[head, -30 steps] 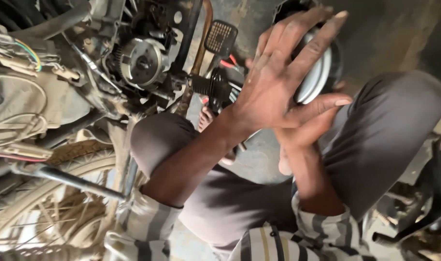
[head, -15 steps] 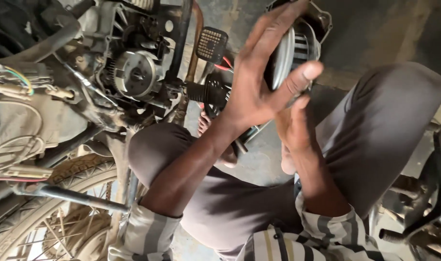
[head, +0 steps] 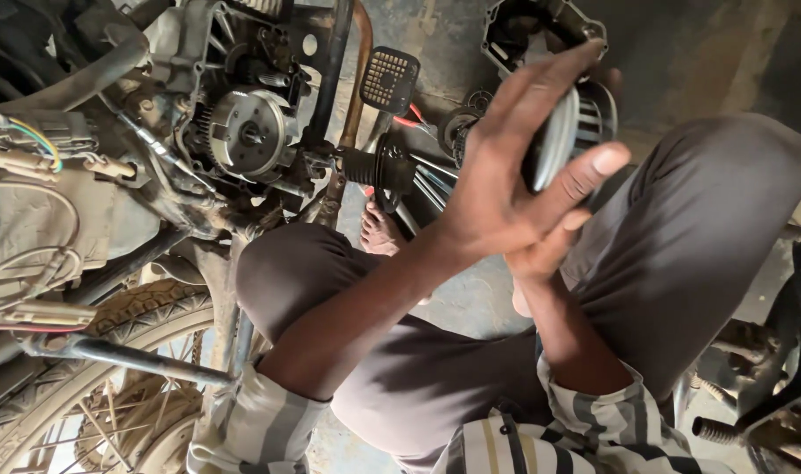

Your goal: Inspecting and assembling motorcycle clutch plates and housing.

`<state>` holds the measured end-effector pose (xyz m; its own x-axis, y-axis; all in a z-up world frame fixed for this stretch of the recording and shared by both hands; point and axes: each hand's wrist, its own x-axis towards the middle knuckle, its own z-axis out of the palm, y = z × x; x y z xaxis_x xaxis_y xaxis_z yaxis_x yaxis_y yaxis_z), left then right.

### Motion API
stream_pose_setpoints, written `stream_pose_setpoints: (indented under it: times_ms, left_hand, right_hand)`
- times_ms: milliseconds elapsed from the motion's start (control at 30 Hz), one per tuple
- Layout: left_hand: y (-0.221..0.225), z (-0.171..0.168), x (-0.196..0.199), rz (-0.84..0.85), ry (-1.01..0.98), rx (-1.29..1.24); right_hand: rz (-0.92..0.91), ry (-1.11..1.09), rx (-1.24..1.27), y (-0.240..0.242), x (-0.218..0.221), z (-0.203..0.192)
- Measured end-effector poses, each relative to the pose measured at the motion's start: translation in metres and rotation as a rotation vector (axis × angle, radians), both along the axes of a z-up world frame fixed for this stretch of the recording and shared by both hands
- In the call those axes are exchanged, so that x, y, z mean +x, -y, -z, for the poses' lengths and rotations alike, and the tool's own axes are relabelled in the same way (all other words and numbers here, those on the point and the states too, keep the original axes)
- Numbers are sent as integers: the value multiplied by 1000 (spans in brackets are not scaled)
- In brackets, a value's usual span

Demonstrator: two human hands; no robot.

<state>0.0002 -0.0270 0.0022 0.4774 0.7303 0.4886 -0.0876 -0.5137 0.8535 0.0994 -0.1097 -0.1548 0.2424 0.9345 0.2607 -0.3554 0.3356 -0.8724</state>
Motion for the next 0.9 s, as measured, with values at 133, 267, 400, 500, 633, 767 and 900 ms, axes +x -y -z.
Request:
stream_pose_setpoints:
  times_ms: [133,267,400,500,633,767,900]
  left_hand:
    - [1,-3,-1,-45,-20,46]
    - [-1,5,-2,-44,-8,-1]
    - [1,7,-4,-82,-14,-50]
    - [1,0,-4,-72,-42,-13]
    - [4,9,-1,-152,30,63]
    - [4,0,0,-125,-18,123]
    - [7,10,4,-147,-2,-44]
  right_hand:
    - [16,3,-14,3,1,8]
    - [21,6,-17,0,2,15]
    - [27,6,-27,5,6,25]
    - [46,3,-31,12,11,40]
    - [61,18,-28,63,29,99]
    - [85,27,-24,84,33,111]
    - [111,22,-39,107,29,118]
